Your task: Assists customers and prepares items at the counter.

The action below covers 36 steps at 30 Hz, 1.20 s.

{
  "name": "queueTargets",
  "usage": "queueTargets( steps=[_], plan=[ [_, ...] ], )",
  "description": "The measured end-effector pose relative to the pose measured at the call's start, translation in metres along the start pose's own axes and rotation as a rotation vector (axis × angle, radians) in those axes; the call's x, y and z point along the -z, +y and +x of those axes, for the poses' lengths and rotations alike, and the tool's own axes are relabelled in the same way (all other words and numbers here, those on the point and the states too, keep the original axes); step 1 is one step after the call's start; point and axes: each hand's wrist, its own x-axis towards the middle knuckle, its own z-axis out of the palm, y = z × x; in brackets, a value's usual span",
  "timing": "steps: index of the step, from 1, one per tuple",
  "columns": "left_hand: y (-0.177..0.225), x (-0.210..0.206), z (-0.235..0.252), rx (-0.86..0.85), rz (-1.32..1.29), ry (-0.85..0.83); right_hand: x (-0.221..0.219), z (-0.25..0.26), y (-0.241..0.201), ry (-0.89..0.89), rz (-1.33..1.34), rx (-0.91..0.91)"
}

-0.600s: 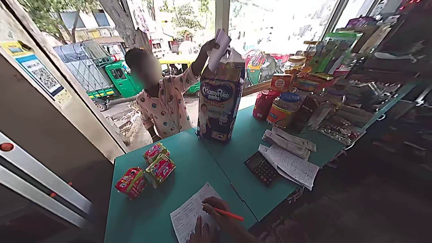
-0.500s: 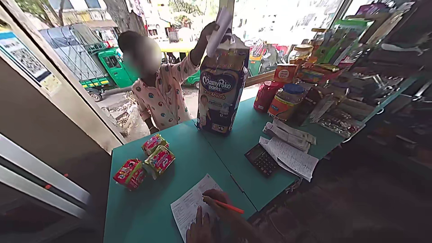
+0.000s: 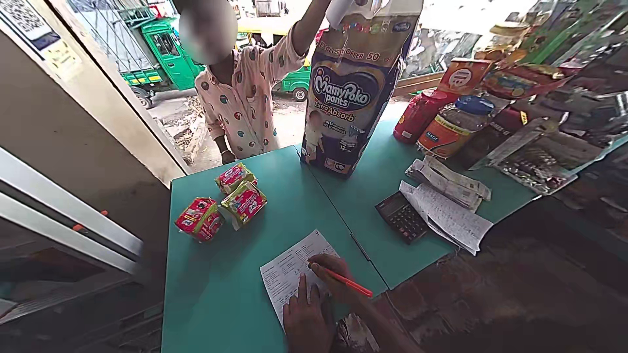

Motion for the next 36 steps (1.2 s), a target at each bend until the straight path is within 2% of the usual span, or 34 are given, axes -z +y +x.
queueTargets(
  steps=[6, 9, 12, 19, 24, 36],
  plan=[
    [0.001, 0.003, 0.003, 0.016, -0.033, 0.014, -0.001, 0.005, -0.002, -0.023, -0.019, 0.008],
    [0.0, -0.002, -0.008, 0.002, -0.026, 0.006, -0.001, -0.007, -0.004, -0.064, -0.03, -0.045],
    [0.0, -0.007, 0.001, -0.018, -0.019, 0.068, 0.004, 0.003, -0.005, -0.067, -0.036, -0.003],
    [0.004, 0.014, 0.0, 0.068, -0.085, -0.124, -0.001, 0.002, 0.006, -0.106, -0.03, 0.025],
    [0.003, 0.001, -0.002, 0.048, -0.015, -0.091, 0.001, 0.001, 0.01, -0.144, -0.135, 0.068],
    [0.005, 0.004, -0.002, 0.046, -0.037, -0.062, 0.007, -0.001, 0.006, -0.169, -0.044, 0.076]
  ],
)
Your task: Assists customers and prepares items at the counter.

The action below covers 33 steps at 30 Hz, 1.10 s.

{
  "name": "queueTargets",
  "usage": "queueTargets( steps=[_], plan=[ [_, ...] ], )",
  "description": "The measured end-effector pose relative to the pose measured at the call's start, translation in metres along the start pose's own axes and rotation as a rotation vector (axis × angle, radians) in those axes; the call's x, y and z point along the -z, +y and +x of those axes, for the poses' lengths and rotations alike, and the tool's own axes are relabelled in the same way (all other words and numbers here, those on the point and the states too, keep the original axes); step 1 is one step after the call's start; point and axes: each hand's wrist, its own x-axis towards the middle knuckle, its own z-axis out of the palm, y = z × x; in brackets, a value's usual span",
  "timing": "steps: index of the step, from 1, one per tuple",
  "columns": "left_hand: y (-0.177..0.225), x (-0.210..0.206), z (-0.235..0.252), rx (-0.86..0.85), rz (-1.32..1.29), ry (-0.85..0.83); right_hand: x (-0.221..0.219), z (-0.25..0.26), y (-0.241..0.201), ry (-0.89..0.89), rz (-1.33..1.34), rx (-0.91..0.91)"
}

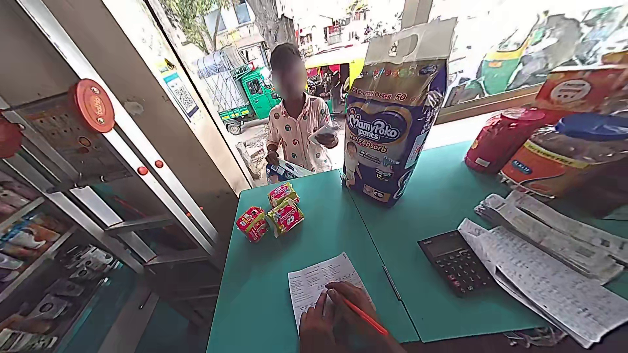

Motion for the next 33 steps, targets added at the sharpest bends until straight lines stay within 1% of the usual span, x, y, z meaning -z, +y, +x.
queueTargets(
  steps=[7, 13, 21, 24, 33],
  plan=[
    [0.0004, -0.0039, 0.0017, 0.012, 0.04, 0.012, 0.0004, 0.0008, 0.0009, -0.058, 0.006, -0.012],
    [0.0025, 0.002, 0.0008, 0.01, 0.023, 0.006, -0.0007, -0.0008, 0.001, -0.049, 0.011, 0.0],
    [0.0015, -0.002, 0.0011, 0.013, 0.036, 0.029, -0.0008, -0.0012, 0.0014, -0.039, 0.003, 0.002],
    [0.0013, -0.0023, 0.0017, 0.024, 0.044, 0.007, -0.002, -0.0015, 0.0062, -0.036, -0.007, 0.026],
    [0.0018, -0.0007, 0.0031, 0.033, 0.003, 0.011, -0.0014, -0.0009, 0.0029, -0.028, -0.015, 0.008]
  ],
)
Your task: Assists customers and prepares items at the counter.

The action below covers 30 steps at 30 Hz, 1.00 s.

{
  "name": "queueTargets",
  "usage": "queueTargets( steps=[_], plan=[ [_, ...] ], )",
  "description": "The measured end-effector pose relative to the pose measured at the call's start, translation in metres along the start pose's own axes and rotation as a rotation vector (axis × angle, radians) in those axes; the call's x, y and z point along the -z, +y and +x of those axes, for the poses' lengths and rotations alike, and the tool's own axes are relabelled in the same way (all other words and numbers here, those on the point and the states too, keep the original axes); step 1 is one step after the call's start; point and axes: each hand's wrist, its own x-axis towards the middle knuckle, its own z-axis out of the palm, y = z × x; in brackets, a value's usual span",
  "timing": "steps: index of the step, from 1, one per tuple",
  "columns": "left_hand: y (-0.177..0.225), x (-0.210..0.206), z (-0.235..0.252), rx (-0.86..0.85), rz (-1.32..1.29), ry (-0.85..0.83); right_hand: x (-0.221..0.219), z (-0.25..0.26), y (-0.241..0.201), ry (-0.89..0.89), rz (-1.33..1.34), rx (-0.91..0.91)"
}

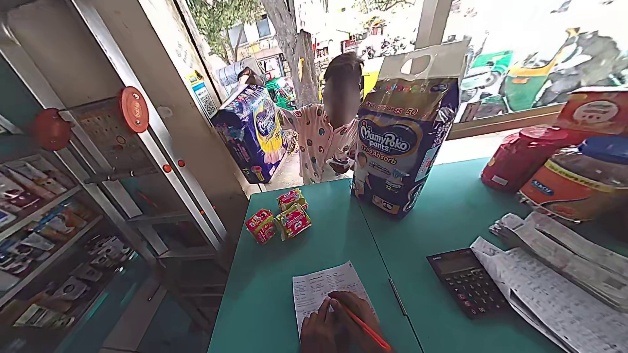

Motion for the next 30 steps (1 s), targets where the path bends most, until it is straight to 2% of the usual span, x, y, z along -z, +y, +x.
queueTargets(
  steps=[3, 7, 13, 30],
  plan=[
    [0.0009, 0.004, -0.0006, 0.007, -0.027, -0.033, 0.0, -0.0007, -0.0002, -0.002, -0.001, -0.018],
    [0.0018, 0.0002, -0.0017, 0.004, -0.03, 0.027, 0.0021, -0.0008, -0.0026, -0.009, -0.012, -0.018],
    [0.0032, -0.0007, -0.0017, 0.039, -0.013, -0.009, 0.0013, -0.0005, -0.0001, 0.004, 0.01, -0.001],
    [0.0015, -0.004, -0.0019, 0.013, 0.03, 0.052, 0.0019, 0.0013, -0.0009, -0.01, 0.051, -0.051]
  ],
)
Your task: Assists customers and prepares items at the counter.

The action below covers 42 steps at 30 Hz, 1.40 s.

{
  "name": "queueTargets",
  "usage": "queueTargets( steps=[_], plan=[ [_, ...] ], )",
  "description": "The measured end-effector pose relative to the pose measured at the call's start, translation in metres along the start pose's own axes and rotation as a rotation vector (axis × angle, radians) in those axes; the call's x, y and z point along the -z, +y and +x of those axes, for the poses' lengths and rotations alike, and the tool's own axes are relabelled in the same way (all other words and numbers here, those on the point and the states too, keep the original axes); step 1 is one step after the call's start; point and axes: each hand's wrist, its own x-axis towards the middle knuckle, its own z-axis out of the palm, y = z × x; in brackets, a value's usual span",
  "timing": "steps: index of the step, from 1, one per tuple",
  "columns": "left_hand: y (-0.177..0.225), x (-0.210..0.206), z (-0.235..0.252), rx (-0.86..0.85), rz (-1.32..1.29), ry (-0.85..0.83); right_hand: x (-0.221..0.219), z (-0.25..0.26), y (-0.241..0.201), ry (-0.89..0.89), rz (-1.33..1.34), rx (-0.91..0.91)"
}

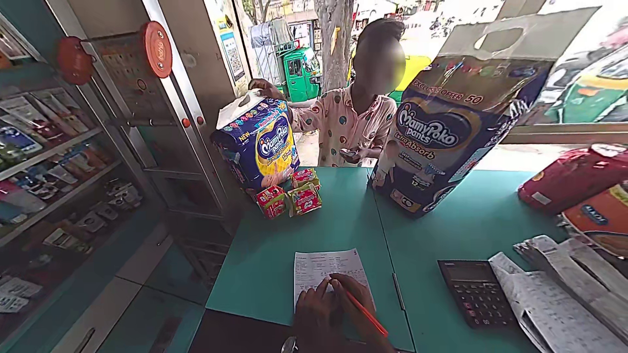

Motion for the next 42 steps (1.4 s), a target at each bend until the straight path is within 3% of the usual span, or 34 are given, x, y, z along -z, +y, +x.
queueTargets(
  steps=[20, 27, 42],
  plan=[
    [-0.001, -0.002, -0.001, -0.018, -0.004, -0.014, -0.001, 0.0, 0.0, 0.026, 0.013, 0.023],
    [0.003, 0.011, 0.002, -0.012, -0.058, -0.105, 0.002, -0.002, 0.001, 0.021, 0.035, 0.068],
    [-0.002, 0.004, 0.001, -0.038, -0.022, -0.086, -0.002, -0.001, -0.003, 0.05, 0.075, 0.014]
  ],
)
